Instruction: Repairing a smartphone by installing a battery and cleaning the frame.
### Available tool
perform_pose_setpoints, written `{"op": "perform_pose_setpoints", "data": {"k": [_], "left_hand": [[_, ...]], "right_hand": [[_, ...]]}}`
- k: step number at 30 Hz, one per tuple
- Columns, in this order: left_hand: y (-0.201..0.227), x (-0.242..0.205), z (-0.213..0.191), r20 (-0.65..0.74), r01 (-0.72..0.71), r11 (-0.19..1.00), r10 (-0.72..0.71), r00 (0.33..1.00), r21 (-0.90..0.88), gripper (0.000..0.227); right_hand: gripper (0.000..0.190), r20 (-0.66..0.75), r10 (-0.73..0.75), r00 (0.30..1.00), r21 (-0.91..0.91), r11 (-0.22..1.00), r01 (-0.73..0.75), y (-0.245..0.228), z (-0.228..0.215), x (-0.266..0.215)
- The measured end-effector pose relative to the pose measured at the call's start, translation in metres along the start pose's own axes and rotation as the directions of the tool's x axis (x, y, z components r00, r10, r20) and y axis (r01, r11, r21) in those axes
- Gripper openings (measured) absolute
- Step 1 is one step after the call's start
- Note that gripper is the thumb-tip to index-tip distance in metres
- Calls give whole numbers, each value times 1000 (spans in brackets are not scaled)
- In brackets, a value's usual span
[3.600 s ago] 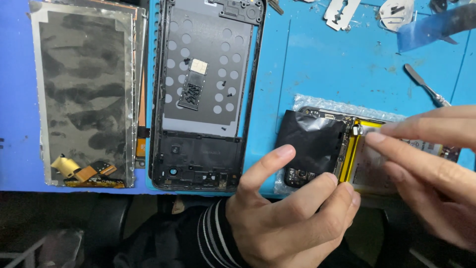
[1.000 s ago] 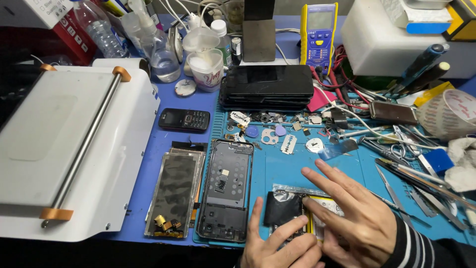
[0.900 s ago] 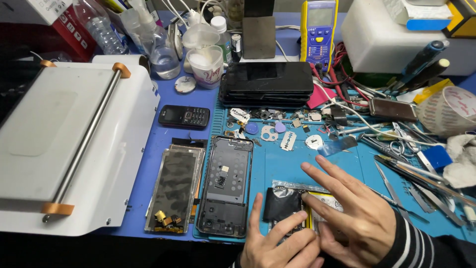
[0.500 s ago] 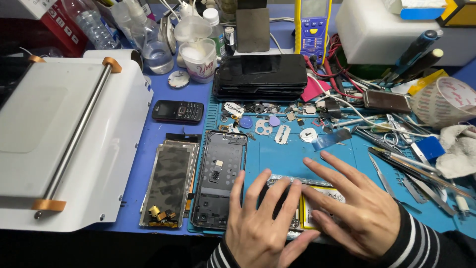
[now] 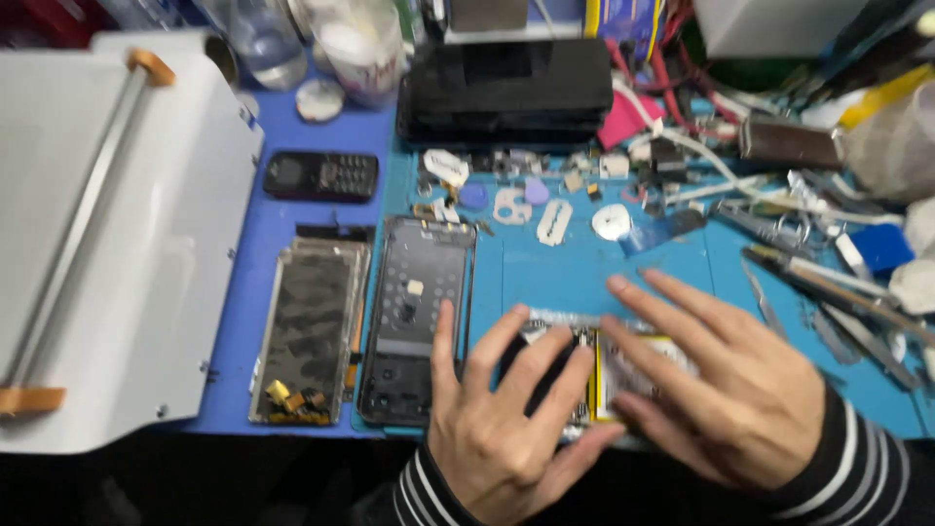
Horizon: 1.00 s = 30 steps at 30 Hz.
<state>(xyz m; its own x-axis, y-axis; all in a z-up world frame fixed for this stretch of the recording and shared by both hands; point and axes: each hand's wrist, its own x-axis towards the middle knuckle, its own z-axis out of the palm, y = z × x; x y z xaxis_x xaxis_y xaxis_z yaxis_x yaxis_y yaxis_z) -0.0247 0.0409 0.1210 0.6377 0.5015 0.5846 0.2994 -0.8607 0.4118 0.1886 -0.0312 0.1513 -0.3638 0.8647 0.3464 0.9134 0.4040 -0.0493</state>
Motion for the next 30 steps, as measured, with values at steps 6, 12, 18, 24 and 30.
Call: {"op": "perform_pose_setpoints", "data": {"k": [6, 12, 18, 24, 30], "left_hand": [[-3, 1, -12, 38, 88, 996, -88, 995, 7, 40], [-2, 4, -3, 91, 44, 999, -44, 995, 5, 52], [-6, 4, 2, 104, 29, 999, -34, 994, 45, 59], [-8, 1, 1, 150, -12, 997, 0, 989, 79, 70], [-10, -2, 0, 172, -32, 998, 22, 985, 51, 73]], "right_hand": [[53, 76, 165, 983, -22, 986, -164, -5, -9, -16], [56, 106, 140, 984, -30, 990, -138, -6, -6, -8], [49, 118, 30, 993, -40, 999, -25, -3, -1, 2], [55, 114, -9, 993, -37, 999, 14, -9, 1, 2], [71, 218, 67, 974, -89, 995, -49, -10, -2, -15]]}}
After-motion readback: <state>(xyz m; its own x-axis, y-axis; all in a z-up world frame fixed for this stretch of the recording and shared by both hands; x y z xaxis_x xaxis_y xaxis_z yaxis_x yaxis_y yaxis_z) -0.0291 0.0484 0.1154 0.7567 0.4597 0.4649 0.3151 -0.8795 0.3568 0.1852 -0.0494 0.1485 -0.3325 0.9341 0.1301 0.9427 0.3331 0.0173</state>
